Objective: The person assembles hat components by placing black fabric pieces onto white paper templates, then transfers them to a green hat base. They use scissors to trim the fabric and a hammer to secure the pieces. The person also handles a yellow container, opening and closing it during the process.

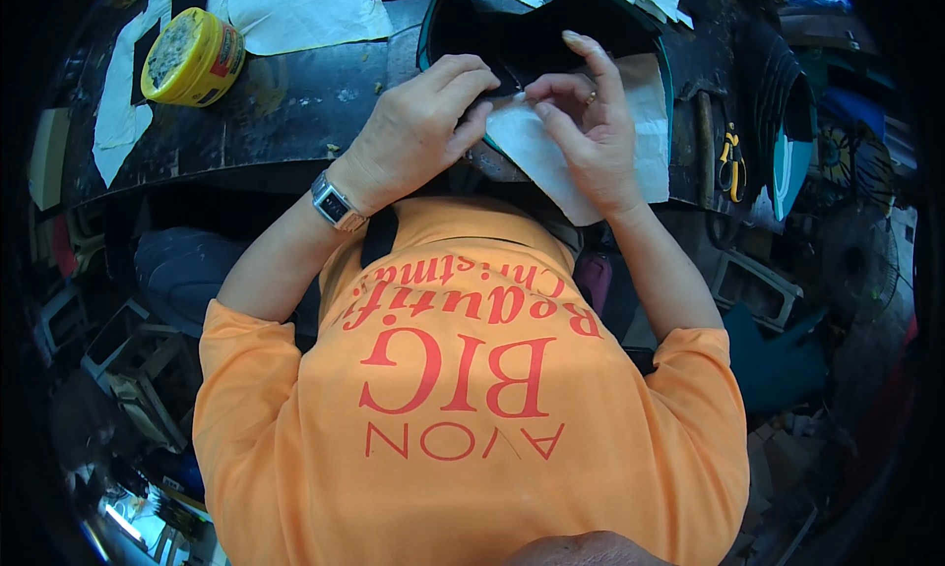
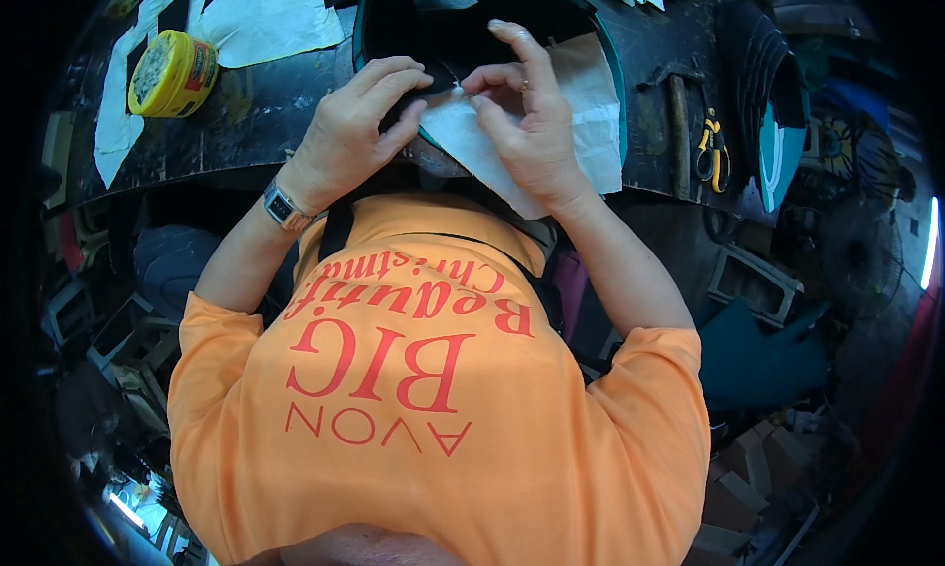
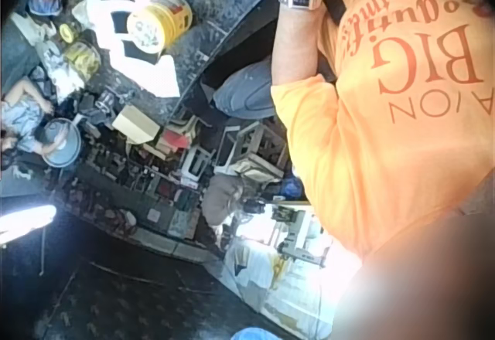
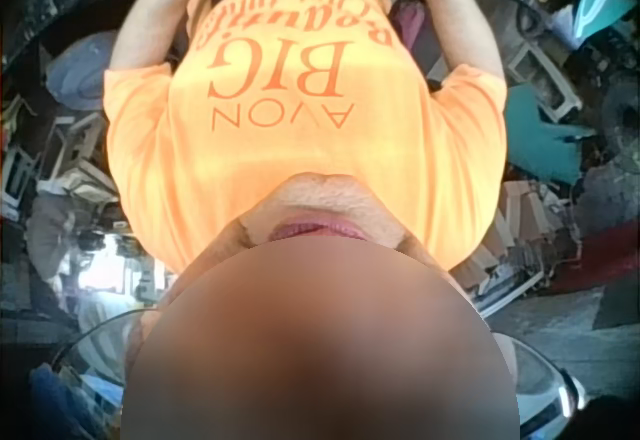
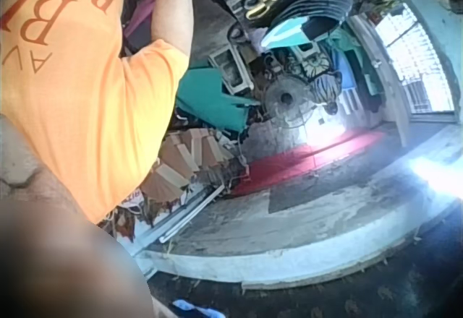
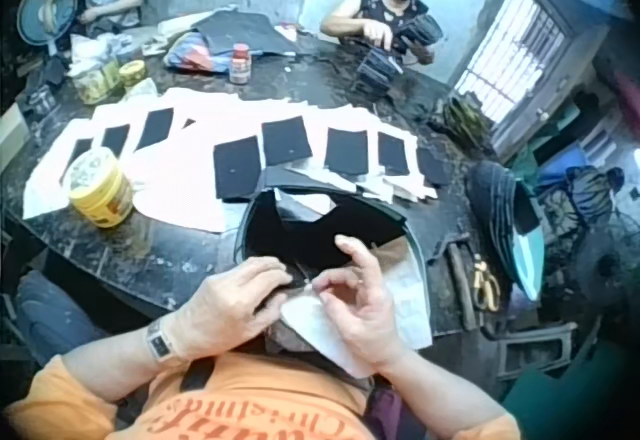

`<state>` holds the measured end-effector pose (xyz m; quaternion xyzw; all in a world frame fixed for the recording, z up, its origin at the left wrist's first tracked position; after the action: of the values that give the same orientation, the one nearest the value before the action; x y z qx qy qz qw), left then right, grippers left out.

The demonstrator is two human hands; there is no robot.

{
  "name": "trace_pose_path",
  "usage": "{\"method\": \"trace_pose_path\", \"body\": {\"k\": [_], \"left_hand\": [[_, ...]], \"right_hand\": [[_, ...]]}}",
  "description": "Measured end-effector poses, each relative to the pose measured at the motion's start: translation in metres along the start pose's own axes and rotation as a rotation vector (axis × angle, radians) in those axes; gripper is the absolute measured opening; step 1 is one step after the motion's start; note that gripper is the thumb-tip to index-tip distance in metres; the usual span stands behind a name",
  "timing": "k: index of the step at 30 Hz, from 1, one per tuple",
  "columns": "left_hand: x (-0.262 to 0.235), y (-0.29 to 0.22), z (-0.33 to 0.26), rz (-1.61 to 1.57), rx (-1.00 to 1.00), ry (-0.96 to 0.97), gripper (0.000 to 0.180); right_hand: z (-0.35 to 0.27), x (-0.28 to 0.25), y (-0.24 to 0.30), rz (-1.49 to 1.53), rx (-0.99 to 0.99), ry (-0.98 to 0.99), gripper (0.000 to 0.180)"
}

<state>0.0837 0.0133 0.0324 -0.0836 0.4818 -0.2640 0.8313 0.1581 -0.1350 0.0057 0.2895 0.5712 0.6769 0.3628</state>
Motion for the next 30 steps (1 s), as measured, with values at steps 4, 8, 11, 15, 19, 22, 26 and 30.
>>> {"method": "trace_pose_path", "body": {"k": [4, 8, 11, 15, 19, 22, 26, 30], "left_hand": [[-0.002, 0.007, 0.007, -0.046, -0.033, -0.041, 0.017], [-0.003, 0.013, 0.013, -0.078, -0.101, -0.068, 0.011], [-0.005, 0.011, 0.013, -0.088, -0.106, -0.083, 0.010], [0.001, 0.004, 0.008, -0.107, -0.042, -0.019, 0.015], [0.014, -0.009, -0.010, -0.057, 0.128, 0.175, 0.043], [0.020, -0.015, -0.029, 0.054, 0.223, 0.253, 0.064], [0.022, -0.018, -0.043, 0.066, 0.256, 0.309, 0.061], [-0.007, -0.017, -0.018, -0.143, 0.313, 0.166, 0.046]], "right_hand": [[0.006, 0.015, 0.019, -0.328, -0.116, 0.014, 0.079], [0.014, 0.022, 0.015, -0.502, -0.005, -0.014, 0.082], [0.015, 0.033, 0.022, -0.669, -0.117, 0.034, 0.083], [0.018, 0.031, 0.017, -0.739, -0.092, 0.037, 0.084], [0.017, 0.032, 0.025, -0.632, -0.109, 0.083, 0.088], [0.001, 0.021, 0.032, -0.381, 0.021, 0.134, 0.081], [-0.027, -0.014, 0.082, -0.465, -0.387, 0.108, 0.062], [-0.035, -0.106, 0.092, -0.769, -0.375, -0.241, 0.055]]}}
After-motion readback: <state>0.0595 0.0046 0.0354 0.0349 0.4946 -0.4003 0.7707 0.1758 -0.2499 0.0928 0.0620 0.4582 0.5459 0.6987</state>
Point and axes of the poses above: each hand's wrist, its own z-axis towards the middle knuckle, its own x-axis out of the palm, y = z × x, the point moved 9 cm from there along z, towards the middle knuckle, and after that the axes turned 11 degrees about z, right-handed, at the moved point
